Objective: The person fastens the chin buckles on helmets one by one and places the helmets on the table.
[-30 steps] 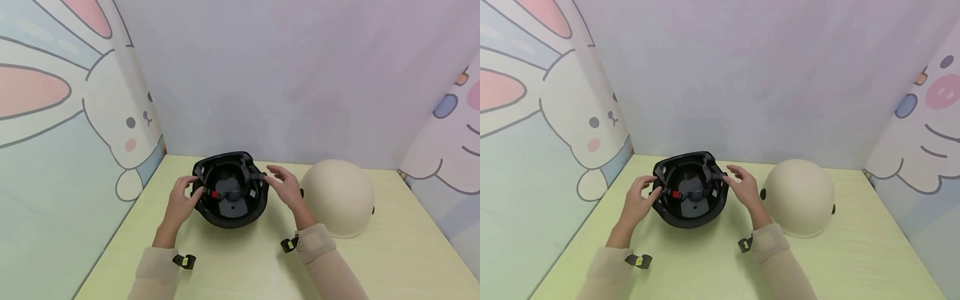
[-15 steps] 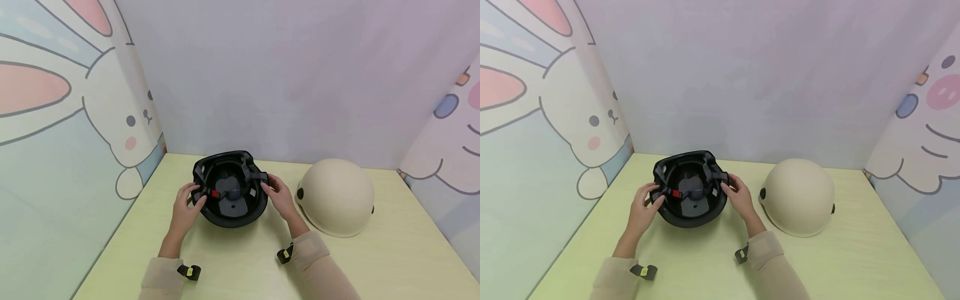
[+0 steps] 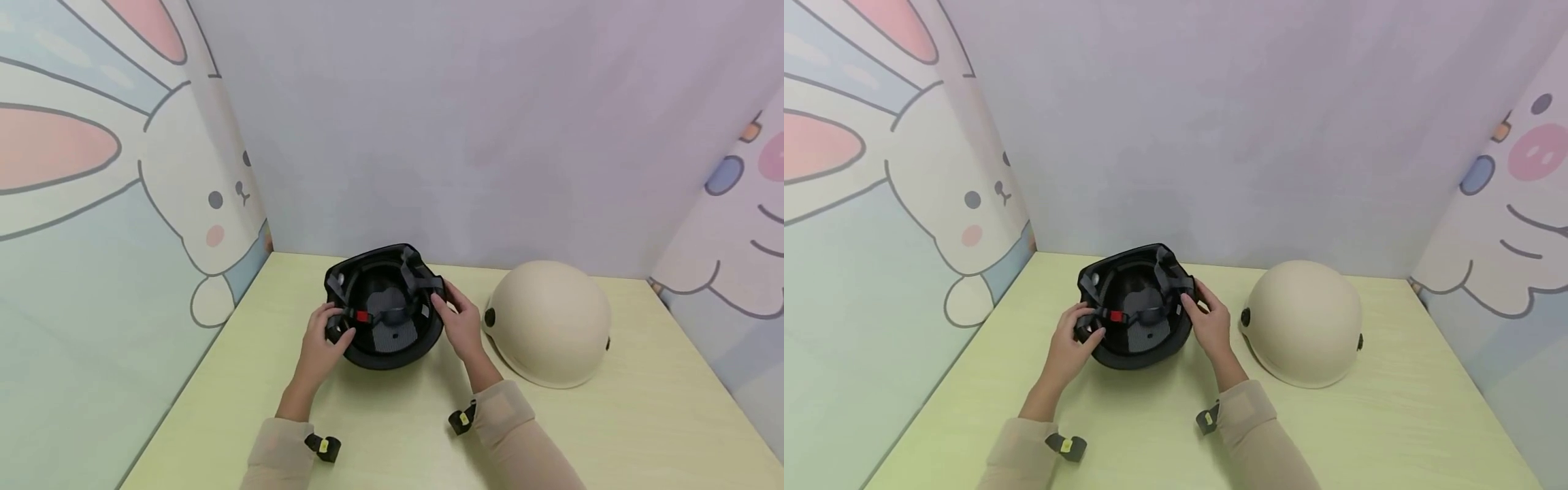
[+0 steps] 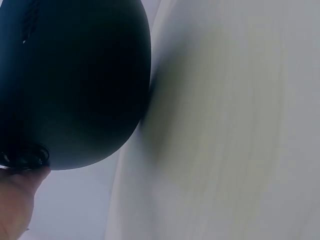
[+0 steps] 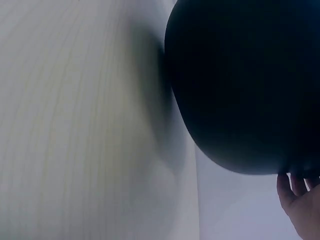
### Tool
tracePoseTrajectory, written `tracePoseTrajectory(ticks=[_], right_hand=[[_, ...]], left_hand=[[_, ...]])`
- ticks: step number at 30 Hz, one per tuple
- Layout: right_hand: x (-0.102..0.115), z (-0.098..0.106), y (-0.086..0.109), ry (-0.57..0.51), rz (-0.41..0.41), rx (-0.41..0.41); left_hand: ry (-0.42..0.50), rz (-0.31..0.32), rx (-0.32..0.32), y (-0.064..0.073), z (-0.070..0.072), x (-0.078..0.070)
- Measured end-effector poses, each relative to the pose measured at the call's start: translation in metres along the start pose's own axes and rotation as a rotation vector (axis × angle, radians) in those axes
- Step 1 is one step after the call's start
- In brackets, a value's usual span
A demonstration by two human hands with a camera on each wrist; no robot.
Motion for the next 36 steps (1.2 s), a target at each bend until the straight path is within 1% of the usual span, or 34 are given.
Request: tracePoseTrajectory(ticks=[3, 6, 9, 12, 17, 20, 23, 27, 28, 32, 36], right_hand=[[0.004, 0.001, 0.001, -0.035, 0.033, -0.048], [0.010, 0.000, 0.002, -0.073, 0.054, -0.077], [0.016, -0.002, 0.003, -0.125, 0.069, -0.079], [0.023, -0.005, 0.004, -0.131, 0.099, -0.071], [0.037, -0.011, 0.006, -0.078, 0.182, -0.048], [0.045, -0.015, 0.008, -0.060, 0.217, -0.035], [0.064, -0.023, 0.016, -0.001, 0.224, -0.017], [0.093, -0.037, 0.028, 0.121, 0.245, -0.008], [0.097, -0.039, 0.029, 0.146, 0.258, -0.008], [0.105, -0.044, 0.034, 0.209, 0.280, 0.002], [0.104, -0.043, 0.035, 0.210, 0.293, 0.023]], left_hand=[[-0.002, -0.002, 0.019, 0.001, -0.007, -0.002], [-0.001, -0.008, 0.032, 0.002, -0.014, -0.004], [0.000, -0.012, 0.043, 0.003, -0.019, -0.004], [0.005, -0.013, 0.054, 0.005, -0.024, -0.003], [0.003, -0.017, 0.081, 0.007, -0.035, -0.003], [-0.008, -0.019, 0.098, 0.009, -0.042, -0.004], [-0.019, -0.009, 0.124, 0.012, -0.050, -0.007], [-0.021, 0.010, 0.177, 0.013, -0.059, -0.009], [-0.014, 0.015, 0.193, 0.013, -0.061, -0.009], [0.020, 0.031, 0.227, 0.013, -0.068, -0.008], [0.051, 0.052, 0.235, 0.013, -0.070, -0.007]])
Point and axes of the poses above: each hand's wrist, its own y-axis away from the middle knuckle, its own z-axis out of the back of the hand, x = y × z, the point moved 4 cm from there along -y, towards the middle knuckle, and after that the axes turned 15 degrees about -y, right-handed, at the moved point
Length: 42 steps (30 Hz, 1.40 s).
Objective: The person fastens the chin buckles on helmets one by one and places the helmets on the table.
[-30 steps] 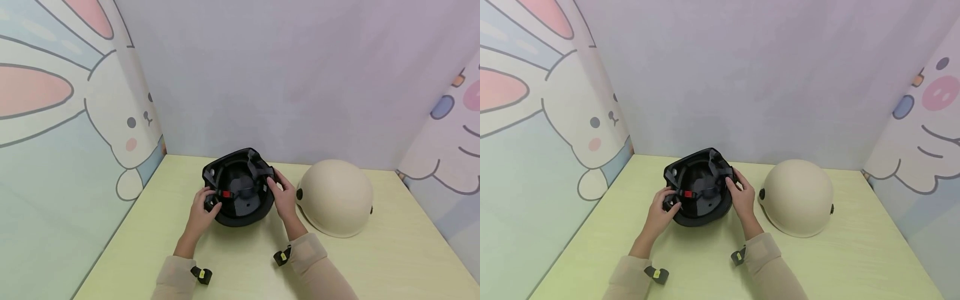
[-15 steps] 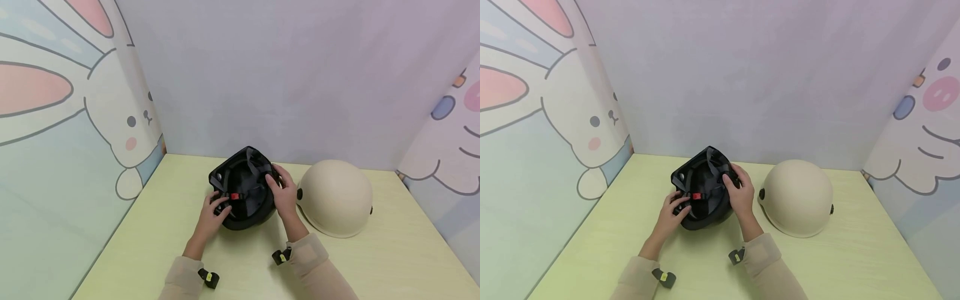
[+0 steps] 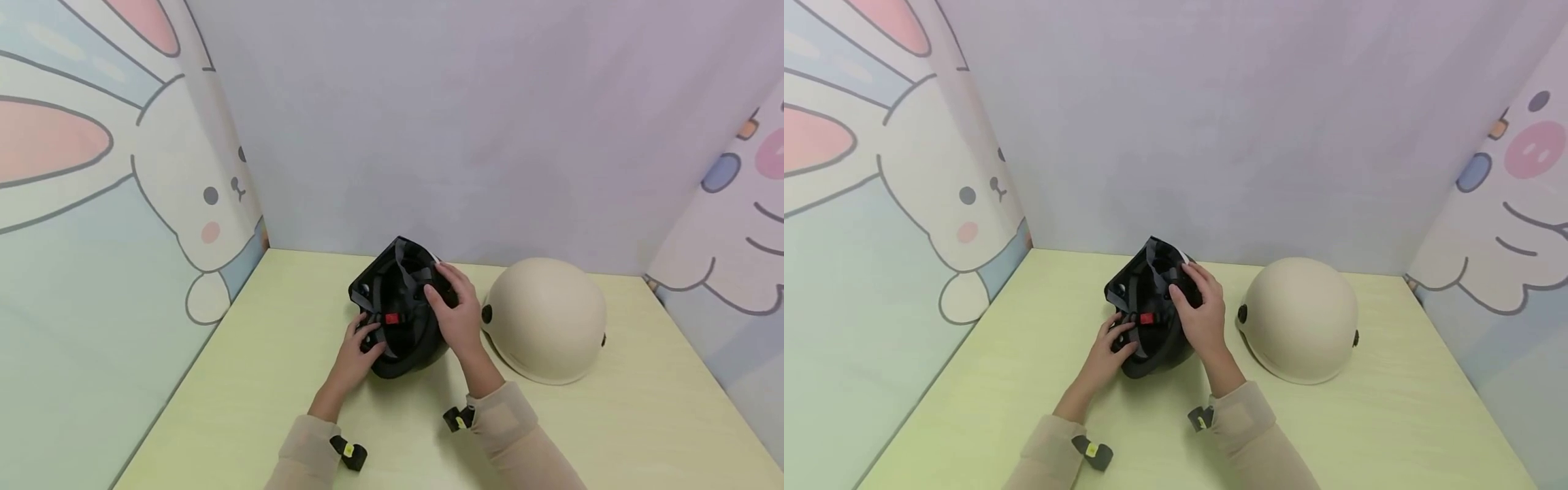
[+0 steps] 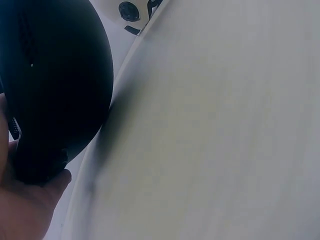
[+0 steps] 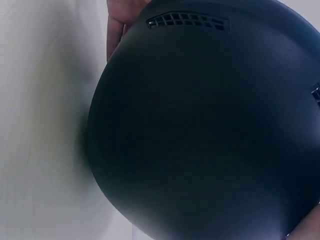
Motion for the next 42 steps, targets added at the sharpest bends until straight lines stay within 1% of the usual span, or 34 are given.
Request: tracePoseTrajectory(ticks=[4, 7, 10, 12, 14, 18, 21, 23, 25, 26, 30, 34, 36, 38, 40, 42], right_hand=[[-0.005, 0.002, -0.001, -0.027, 0.025, 0.022], [-0.012, 0.006, -0.001, -0.056, 0.052, 0.034], [-0.025, 0.013, -0.001, -0.117, 0.070, 0.042], [-0.039, 0.018, -0.001, -0.166, 0.067, 0.046], [-0.056, 0.024, 0.000, -0.231, 0.041, 0.052], [-0.089, 0.031, 0.000, -0.300, -0.049, 0.044], [-0.107, 0.032, 0.000, -0.353, -0.118, 0.054], [-0.115, 0.031, 0.001, -0.390, -0.139, 0.068], [-0.119, 0.030, 0.002, -0.430, -0.140, 0.084], [-0.121, 0.029, 0.002, -0.431, -0.133, 0.090], [-0.122, 0.025, 0.005, -0.441, -0.075, 0.117], [-0.121, 0.019, 0.007, -0.447, -0.054, 0.120], [-0.120, 0.016, 0.007, -0.456, -0.059, 0.111], [-0.120, 0.014, 0.008, -0.466, -0.068, 0.101], [-0.120, 0.013, 0.009, -0.480, -0.073, 0.088], [-0.120, 0.011, 0.009, -0.490, -0.080, 0.075]], left_hand=[[0.015, 0.004, 0.002, -0.001, 0.002, 0.002], [0.025, 0.012, 0.006, -0.002, 0.002, 0.004], [0.029, 0.022, 0.014, -0.001, 0.003, 0.006], [0.029, 0.028, 0.019, 0.000, 0.004, 0.007], [0.030, 0.036, 0.020, 0.000, 0.004, 0.007], [0.036, 0.053, 0.020, 0.001, 0.004, 0.007], [0.041, 0.062, 0.021, 0.001, 0.004, 0.008], [0.043, 0.066, 0.024, 0.001, 0.004, 0.009], [0.045, 0.066, 0.028, 0.001, 0.003, 0.010], [0.047, 0.065, 0.029, 0.001, 0.002, 0.010], [0.036, 0.052, 0.041, 0.001, 0.002, 0.011], [-0.014, 0.034, 0.027, 0.003, 0.008, 0.011], [-0.053, 0.011, 0.000, 0.003, 0.016, 0.007], [-0.078, -0.035, -0.038, 0.002, 0.026, -0.002], [-0.091, -0.083, -0.062, 0.000, 0.037, -0.017], [-0.103, -0.140, -0.081, -0.003, 0.048, -0.040]])
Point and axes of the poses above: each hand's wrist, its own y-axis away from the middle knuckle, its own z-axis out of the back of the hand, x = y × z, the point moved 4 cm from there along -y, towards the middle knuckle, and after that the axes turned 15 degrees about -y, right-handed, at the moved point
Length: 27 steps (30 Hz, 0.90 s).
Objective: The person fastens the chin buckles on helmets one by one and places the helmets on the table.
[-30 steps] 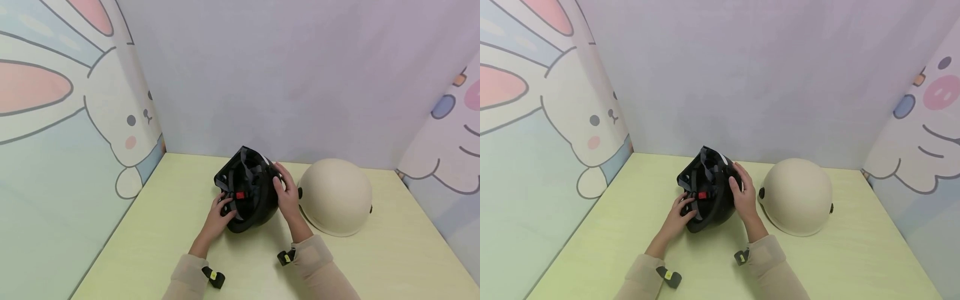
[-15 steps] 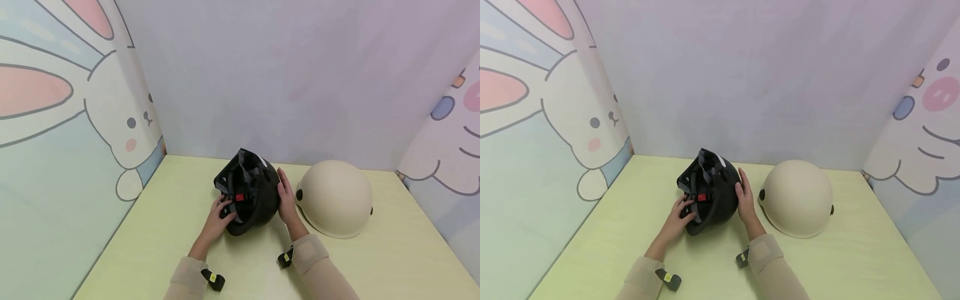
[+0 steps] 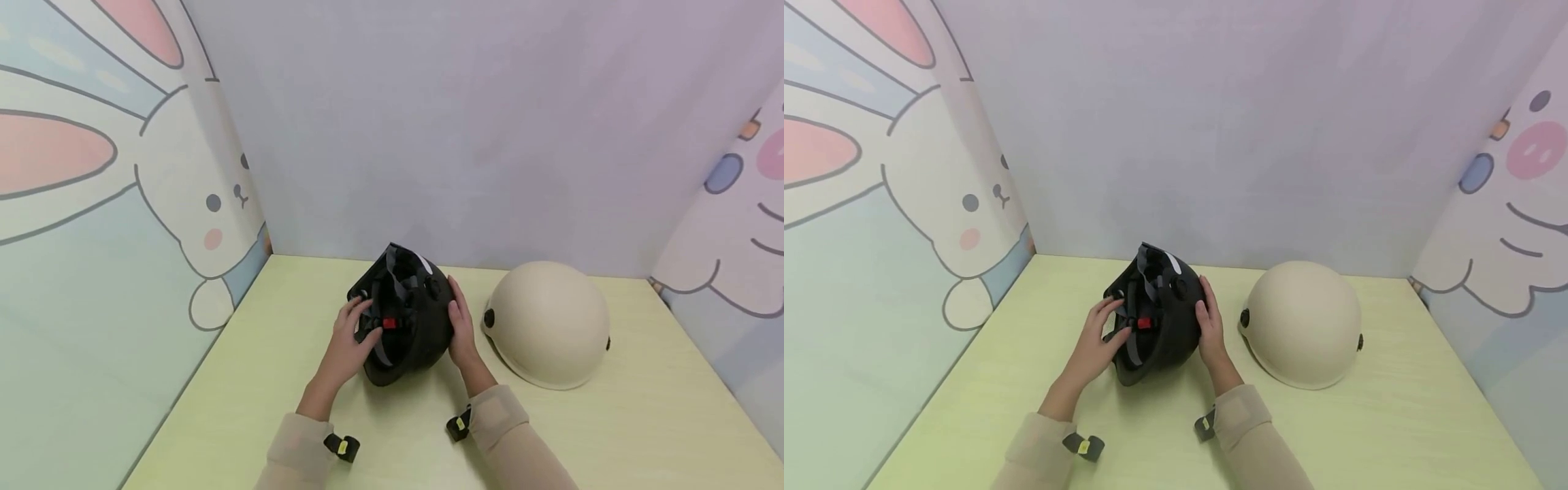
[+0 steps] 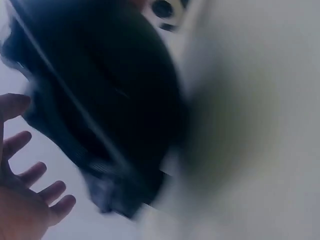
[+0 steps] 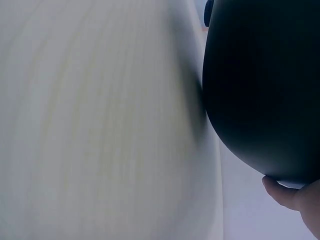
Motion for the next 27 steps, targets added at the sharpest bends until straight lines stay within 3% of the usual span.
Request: tracePoseTrajectory(ticks=[6, 10, 14, 17, 21, 27], right_hand=[[0.001, -0.003, 0.001, -0.029, -0.011, -0.045], [-0.001, -0.004, 0.003, -0.029, -0.032, -0.055], [-0.003, -0.005, 0.006, -0.031, -0.040, -0.058], [-0.005, -0.006, 0.008, -0.058, -0.025, -0.067], [-0.006, -0.007, 0.010, -0.080, -0.010, -0.089], [0.002, -0.007, 0.009, -0.061, -0.019, -0.126]], left_hand=[[-0.101, -0.151, -0.020, -0.029, 0.027, -0.078], [-0.227, -0.162, 0.055, -0.046, 0.025, -0.110], [-0.333, -0.112, 0.167, -0.054, 0.013, -0.123], [-0.377, -0.068, 0.215, -0.057, 0.003, -0.128], [-0.353, -0.027, 0.225, -0.058, -0.004, -0.132], [-0.325, -0.021, 0.193, -0.061, -0.006, -0.133]])
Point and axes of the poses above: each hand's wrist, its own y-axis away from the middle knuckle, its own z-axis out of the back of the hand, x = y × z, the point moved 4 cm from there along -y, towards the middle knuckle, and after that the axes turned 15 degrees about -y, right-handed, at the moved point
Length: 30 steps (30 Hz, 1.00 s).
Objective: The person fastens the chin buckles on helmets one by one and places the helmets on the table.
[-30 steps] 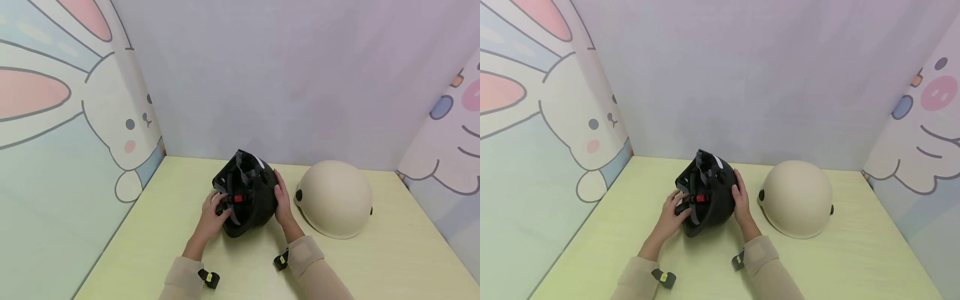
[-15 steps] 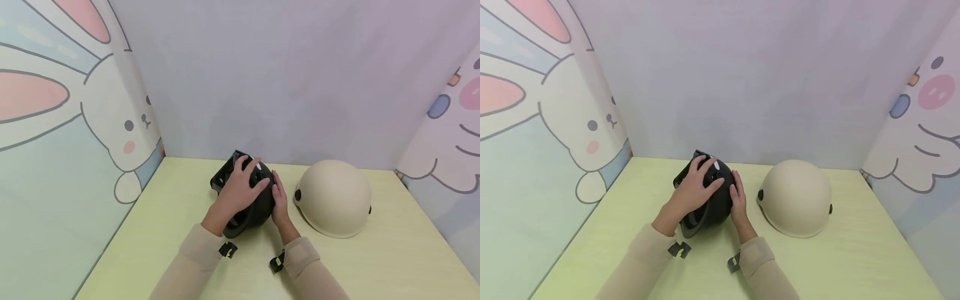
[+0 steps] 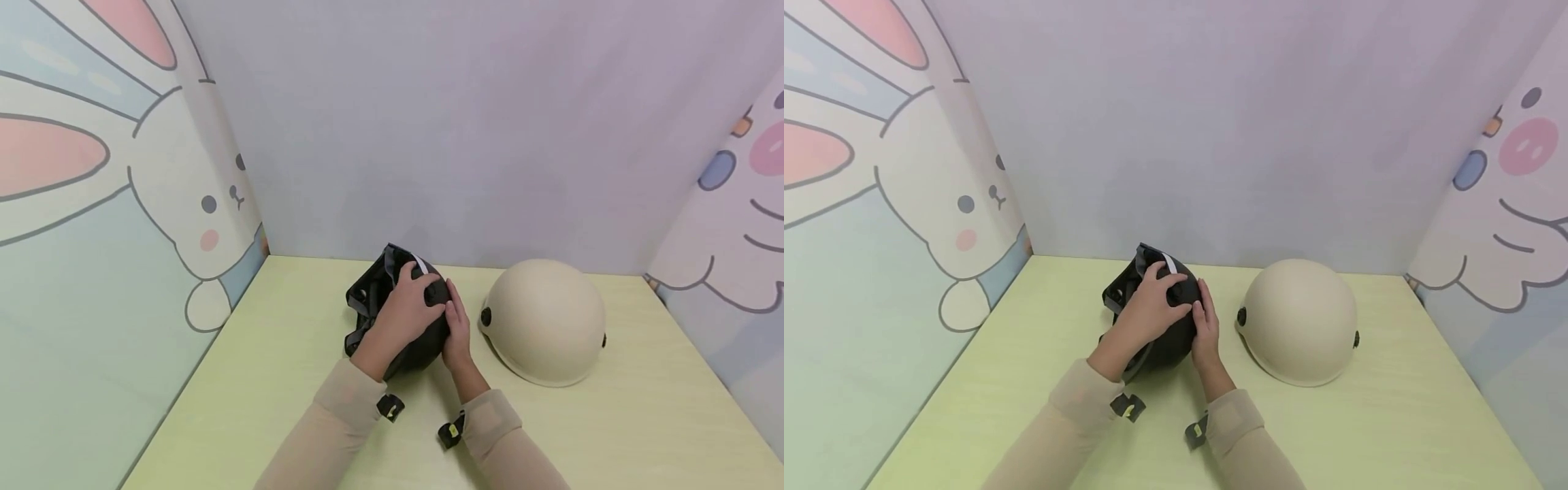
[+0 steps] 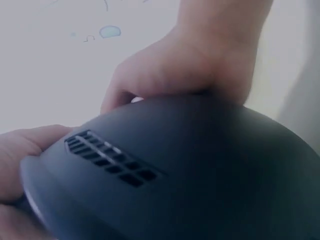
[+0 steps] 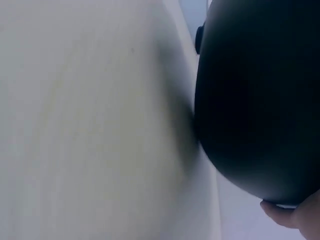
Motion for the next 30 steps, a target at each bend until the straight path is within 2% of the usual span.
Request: tracePoseTrajectory(ticks=[2, 6, 8, 13, 17, 20, 25, 30], right_hand=[[0.007, -0.001, -0.003, 0.044, 0.014, 0.002], [0.024, -0.002, -0.009, 0.222, 0.047, 0.034], [0.033, -0.003, -0.011, 0.333, 0.062, 0.048], [0.056, -0.009, -0.017, 0.532, 0.112, 0.093], [0.069, -0.015, -0.020, 0.652, 0.142, 0.119], [0.075, -0.018, -0.022, 0.687, 0.144, 0.122], [0.075, -0.017, -0.022, 0.674, 0.114, 0.119], [0.068, -0.017, -0.022, 0.660, 0.086, 0.143]], left_hand=[[0.013, -0.002, -0.023, -0.002, 0.001, 0.002], [0.093, -0.023, -0.070, -0.004, 0.003, 0.008], [0.150, -0.035, -0.095, -0.004, 0.004, 0.012], [0.307, -0.045, -0.161, -0.001, 0.006, 0.022], [0.424, -0.017, -0.206, 0.002, 0.005, 0.033], [0.516, 0.032, -0.230, 0.004, 0.003, 0.043], [0.728, 0.127, -0.238, 0.011, -0.002, 0.061], [0.878, 0.174, -0.251, 0.013, -0.006, 0.076]])
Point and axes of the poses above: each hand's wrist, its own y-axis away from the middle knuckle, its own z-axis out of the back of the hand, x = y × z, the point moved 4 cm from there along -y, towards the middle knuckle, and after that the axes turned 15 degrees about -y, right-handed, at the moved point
